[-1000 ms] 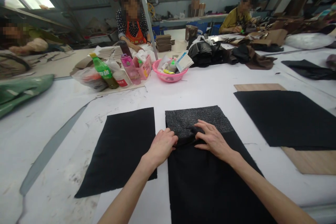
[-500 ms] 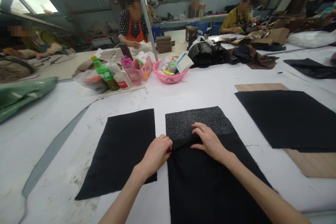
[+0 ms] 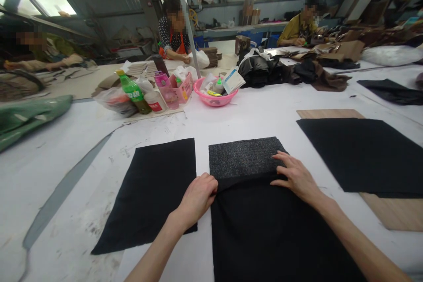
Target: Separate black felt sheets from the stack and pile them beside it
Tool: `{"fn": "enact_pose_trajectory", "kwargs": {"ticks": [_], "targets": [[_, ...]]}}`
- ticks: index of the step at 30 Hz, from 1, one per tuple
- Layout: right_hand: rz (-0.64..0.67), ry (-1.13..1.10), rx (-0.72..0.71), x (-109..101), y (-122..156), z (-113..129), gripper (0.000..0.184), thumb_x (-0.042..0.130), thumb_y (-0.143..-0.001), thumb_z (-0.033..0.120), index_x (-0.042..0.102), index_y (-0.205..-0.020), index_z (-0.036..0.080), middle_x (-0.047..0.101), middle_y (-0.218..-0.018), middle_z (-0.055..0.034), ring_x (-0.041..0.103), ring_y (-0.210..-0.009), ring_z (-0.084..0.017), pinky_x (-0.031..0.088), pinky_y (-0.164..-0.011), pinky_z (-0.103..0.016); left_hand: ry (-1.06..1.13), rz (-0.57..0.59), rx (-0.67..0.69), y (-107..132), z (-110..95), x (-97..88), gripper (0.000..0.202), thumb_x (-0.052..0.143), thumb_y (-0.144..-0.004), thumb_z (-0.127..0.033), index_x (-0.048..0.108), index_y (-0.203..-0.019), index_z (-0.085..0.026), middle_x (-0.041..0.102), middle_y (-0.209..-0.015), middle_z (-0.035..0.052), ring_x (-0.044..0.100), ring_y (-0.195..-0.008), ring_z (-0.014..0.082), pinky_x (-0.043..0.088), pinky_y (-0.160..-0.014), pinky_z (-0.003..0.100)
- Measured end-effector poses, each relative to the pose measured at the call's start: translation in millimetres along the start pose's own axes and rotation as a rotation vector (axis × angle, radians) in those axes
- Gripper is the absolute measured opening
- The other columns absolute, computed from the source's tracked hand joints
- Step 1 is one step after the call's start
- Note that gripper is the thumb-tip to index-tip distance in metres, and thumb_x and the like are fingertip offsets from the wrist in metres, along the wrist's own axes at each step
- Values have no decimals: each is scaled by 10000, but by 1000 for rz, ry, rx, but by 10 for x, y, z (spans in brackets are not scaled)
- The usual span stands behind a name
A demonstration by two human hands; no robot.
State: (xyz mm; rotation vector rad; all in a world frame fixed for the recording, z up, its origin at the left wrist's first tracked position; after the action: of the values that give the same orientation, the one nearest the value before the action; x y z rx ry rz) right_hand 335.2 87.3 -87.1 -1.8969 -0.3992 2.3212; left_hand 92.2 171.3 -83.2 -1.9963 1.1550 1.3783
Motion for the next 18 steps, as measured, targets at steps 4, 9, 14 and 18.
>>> {"fn": "enact_pose_trajectory", "kwargs": {"ticks": [4, 9, 14, 18], "targets": [[-60, 139, 126, -296, 401, -708, 493, 459, -920, 604, 578, -650, 209, 531, -1316, -142, 432, -1295, -376, 438, -943, -537, -2, 1, 12, -11, -11, -3, 184, 555, -786, -32, 484, -746, -198, 569, -853, 4, 501, -843, 177, 393, -711, 283], [-236, 178, 315, -644, 489, -913, 534, 361, -932, 619, 606, -676, 219, 578, -1174, -181, 493, -1172, -429, 449, -838, -547, -11, 7, 24, -6, -26, 6, 185, 546, -798, -34, 479, -743, -197, 566, -860, 6, 500, -835, 176, 395, -711, 284], [-79, -52, 75, -235, -159, 185, 249, 617, -896, 483, 636, -926, 237, 637, -1064, -52, 588, -997, -235, 485, -837, -355, -32, 10, 23, 2, -38, 12, 181, 528, -809, -33, 471, -755, -196, 563, -869, 11, 500, -852, 180, 400, -717, 286], [94, -95, -50, 166, -532, 965, 324, 777, -759, 488, 647, -869, 212, 628, -874, -24, 574, -859, -228, 438, -773, -372, -48, 13, 24, 12, -54, 10, 189, 522, -801, -20, 470, -764, -198, 561, -885, 12, 499, -854, 179, 401, -719, 287]]}}
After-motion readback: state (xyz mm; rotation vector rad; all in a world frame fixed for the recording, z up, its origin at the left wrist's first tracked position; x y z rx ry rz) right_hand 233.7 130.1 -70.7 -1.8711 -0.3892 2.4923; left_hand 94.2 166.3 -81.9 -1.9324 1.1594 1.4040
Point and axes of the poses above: each hand's wrist, its own y-axis away from the middle knuckle, its own x-axis out of the palm, z = x × y, the point moved 10 cm from there along -y, towards the middle knuckle
